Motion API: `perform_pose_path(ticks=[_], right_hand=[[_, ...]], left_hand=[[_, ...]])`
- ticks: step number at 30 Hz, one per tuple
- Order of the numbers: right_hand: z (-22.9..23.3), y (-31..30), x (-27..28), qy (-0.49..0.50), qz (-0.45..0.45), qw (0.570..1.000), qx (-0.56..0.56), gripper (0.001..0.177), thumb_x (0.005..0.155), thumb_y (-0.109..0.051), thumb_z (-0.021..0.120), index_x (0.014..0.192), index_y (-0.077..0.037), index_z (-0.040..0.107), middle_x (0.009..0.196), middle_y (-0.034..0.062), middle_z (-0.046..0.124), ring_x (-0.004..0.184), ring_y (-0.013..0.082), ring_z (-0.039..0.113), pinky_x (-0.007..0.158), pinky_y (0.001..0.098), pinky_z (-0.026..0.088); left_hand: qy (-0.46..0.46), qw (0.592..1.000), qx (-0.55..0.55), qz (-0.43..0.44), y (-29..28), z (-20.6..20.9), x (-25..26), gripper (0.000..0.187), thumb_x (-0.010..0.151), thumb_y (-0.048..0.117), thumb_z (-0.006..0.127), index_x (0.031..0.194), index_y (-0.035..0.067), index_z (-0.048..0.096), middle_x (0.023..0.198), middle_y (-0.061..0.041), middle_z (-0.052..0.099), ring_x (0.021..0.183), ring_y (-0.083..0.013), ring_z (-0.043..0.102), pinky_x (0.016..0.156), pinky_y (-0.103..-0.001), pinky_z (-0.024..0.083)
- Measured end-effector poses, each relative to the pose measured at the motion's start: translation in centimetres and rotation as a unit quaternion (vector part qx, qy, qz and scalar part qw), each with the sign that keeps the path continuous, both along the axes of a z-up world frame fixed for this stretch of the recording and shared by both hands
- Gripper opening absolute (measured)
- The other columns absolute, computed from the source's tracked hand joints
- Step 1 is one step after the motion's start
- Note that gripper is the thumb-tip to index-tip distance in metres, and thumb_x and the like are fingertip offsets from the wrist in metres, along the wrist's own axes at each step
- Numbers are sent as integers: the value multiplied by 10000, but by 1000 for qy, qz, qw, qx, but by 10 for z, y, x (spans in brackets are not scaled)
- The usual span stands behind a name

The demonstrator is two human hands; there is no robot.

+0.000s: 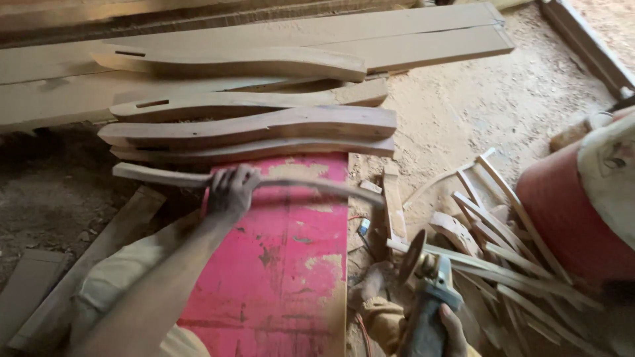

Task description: The recorder uses an angle grinder with a sanding disc to smooth and shape a long wooden strip.

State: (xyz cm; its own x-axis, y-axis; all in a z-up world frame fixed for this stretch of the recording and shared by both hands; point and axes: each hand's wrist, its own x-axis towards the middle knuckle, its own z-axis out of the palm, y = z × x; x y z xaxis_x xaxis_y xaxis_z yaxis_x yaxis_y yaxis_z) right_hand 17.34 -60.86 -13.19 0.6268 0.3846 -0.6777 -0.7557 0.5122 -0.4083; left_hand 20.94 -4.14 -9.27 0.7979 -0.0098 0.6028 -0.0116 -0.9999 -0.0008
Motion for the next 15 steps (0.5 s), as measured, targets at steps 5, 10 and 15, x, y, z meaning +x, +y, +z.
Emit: perform_pose_path(ticks=[5, 10, 15], right_hand=[[49, 27, -25, -51, -25, 995, 78, 621, 865, -469, 703, 1281, -17, 609, 930, 239, 740, 770, 371, 742, 666, 495, 625], [75, 39, -47, -61, -3, 993, 100, 641, 848, -445, 696, 1262, 31, 586, 942, 231, 730, 818, 351, 745, 682, 472, 622], [101, 70, -62, -127, 2, 983, 132, 626, 821, -447, 696, 1262, -18, 583, 977, 190, 715, 830, 327, 738, 705, 435, 629]], left_hand=[[177, 984, -28, -9, -17, 8, -75, 116, 928, 253, 658, 1037, 273, 693, 938, -13, 631, 844, -232, 683, 781, -447, 527], [312, 945, -88, -39, -37, 70, -124, 466, 856, 267, 714, 1310, 359, 663, 977, -63, 646, 857, -282, 698, 795, -462, 565], [394, 911, -113, -51, -14, 12, -143, 503, 799, 271, 760, 1293, 318, 675, 1109, -77, 718, 1017, -332, 695, 870, -501, 569]])
